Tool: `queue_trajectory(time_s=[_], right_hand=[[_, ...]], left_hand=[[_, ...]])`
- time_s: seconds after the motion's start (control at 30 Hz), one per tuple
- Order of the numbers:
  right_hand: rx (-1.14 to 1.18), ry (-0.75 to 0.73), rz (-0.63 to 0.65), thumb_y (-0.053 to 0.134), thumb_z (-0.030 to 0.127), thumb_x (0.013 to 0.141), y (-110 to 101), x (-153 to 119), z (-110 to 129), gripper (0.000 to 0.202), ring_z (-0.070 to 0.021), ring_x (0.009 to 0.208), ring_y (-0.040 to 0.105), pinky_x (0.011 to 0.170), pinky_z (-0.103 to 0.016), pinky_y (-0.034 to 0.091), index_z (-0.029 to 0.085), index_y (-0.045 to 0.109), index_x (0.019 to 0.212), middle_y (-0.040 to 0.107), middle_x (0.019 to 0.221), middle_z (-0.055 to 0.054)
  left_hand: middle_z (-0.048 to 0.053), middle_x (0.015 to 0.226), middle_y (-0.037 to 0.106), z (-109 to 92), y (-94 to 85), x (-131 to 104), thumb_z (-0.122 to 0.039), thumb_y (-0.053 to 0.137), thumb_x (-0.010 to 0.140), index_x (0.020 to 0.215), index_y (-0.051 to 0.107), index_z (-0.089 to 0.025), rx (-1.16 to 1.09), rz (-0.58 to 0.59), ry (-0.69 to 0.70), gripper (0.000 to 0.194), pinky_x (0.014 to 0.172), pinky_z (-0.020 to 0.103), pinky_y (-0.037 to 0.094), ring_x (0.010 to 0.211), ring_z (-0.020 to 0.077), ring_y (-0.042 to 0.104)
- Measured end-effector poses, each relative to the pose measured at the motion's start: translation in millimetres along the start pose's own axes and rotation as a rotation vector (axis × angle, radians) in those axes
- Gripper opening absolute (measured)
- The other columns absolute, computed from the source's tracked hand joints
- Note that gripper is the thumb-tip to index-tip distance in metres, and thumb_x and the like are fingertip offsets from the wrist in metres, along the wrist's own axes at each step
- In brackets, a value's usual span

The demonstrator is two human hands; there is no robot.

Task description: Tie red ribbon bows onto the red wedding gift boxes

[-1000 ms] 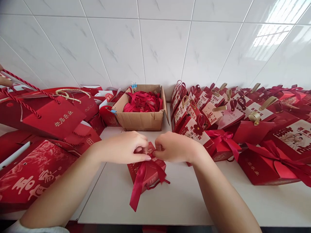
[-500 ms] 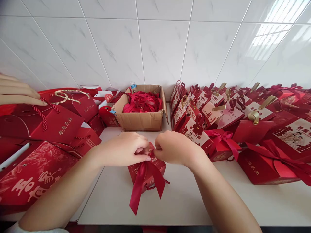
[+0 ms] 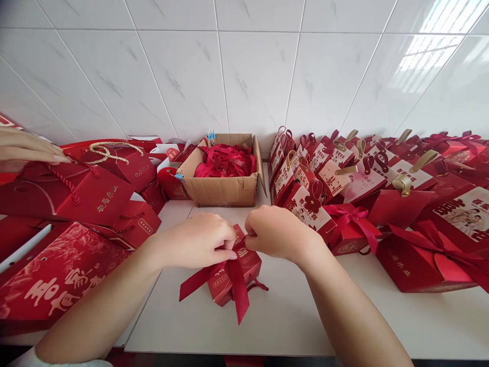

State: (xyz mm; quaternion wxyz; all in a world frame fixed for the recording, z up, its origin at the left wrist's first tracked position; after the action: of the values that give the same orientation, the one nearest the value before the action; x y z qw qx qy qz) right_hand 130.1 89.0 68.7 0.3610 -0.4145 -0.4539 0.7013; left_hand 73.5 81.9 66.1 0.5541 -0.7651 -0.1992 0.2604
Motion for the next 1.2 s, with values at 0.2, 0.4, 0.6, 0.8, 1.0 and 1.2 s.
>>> queue_trajectory(time_s=[0.2, 0.4, 0.6, 0.8, 1.0, 1.2], right_hand=[[0.011, -0.017, -0.002, 0.046, 0.011, 0.071, 0, -1, 3, 0.029, -0.0063, 0.033, 0.031, 0.046, -0.027, 0.016, 0.018, 0.026, 0.051, 0.029, 0.037, 0.005], [0.001, -0.013, -0.035, 0.048, 0.026, 0.085, -3, -7, -2, 0.036, -0.0073, 0.036, 0.032, 0.045, -0.027, 0.018, 0.018, 0.035, 0.053, 0.039, 0.042, 0.003], [0.039, -0.031, -0.093, 0.045, 0.047, 0.091, -15, -34, -12, 0.043, -0.0112, 0.047, 0.044, 0.046, -0.027, 0.024, 0.019, 0.05, 0.059, 0.055, 0.057, -0.001], [0.134, -0.13, -0.224, 0.063, 0.04, 0.083, -1, -61, 15, 0.022, -0.0175, 0.07, 0.06, 0.057, -0.026, 0.038, 0.023, 0.058, 0.096, 0.063, 0.084, -0.001], [0.19, -0.064, -0.34, 0.059, 0.01, 0.082, 37, -70, 14, 0.038, -0.0212, 0.082, 0.064, 0.067, -0.03, 0.048, 0.019, 0.054, 0.119, 0.062, 0.102, -0.008], [0.482, -0.229, -0.768, 0.056, 0.015, 0.09, 40, -84, -7, 0.013, -0.0115, 0.061, 0.059, 0.055, -0.021, 0.047, 0.02, 0.066, 0.096, 0.062, 0.077, -0.002]], left_hand=[[-0.001, 0.056, 0.06, 0, 1.6, 1, -0.027, 0.059, 0.084, 0.053, 0.052, -0.018, -0.021, 0.013, 0.015, 0.033, 0.051, 0.028, 0.027, 0.051, 0.0123, 0.046], [-0.002, 0.061, 0.059, 14, -3.3, -1, -0.038, 0.063, 0.082, 0.062, 0.058, -0.019, -0.175, 0.029, -0.04, 0.028, 0.049, 0.027, 0.029, 0.052, 0.0114, 0.047], [-0.002, 0.08, 0.057, 39, -41.8, -46, -0.046, 0.053, 0.089, 0.078, 0.052, -0.02, -0.271, -0.361, -0.184, 0.028, 0.062, 0.024, 0.039, 0.069, 0.0123, 0.051], [0.0, 0.081, 0.054, 30, -14.1, -95, -0.027, 0.053, 0.089, 0.074, 0.047, -0.02, -0.254, -0.642, -0.235, 0.018, 0.076, 0.027, 0.044, 0.079, 0.0143, 0.054], [0.008, 0.113, 0.059, 5, -8.3, -91, -0.024, 0.057, 0.087, 0.084, 0.065, -0.021, -0.153, -0.846, -0.226, 0.009, 0.1, 0.041, 0.04, 0.113, 0.0233, 0.051], [0.008, 0.11, 0.064, -3, -5.0, -63, -0.02, 0.057, 0.084, 0.08, 0.067, -0.02, -0.123, -0.874, -0.23, 0.011, 0.097, 0.045, 0.043, 0.111, 0.0258, 0.053]])
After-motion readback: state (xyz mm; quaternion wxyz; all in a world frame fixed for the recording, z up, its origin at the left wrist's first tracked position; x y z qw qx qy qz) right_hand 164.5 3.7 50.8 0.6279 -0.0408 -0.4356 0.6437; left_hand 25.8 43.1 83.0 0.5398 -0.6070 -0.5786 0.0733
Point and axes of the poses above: each hand's wrist, its own x-axis towards the middle knuckle, its own y-axis out of the palm, z = x × y, the point moved 10 cm from there along x, towards the middle knuckle
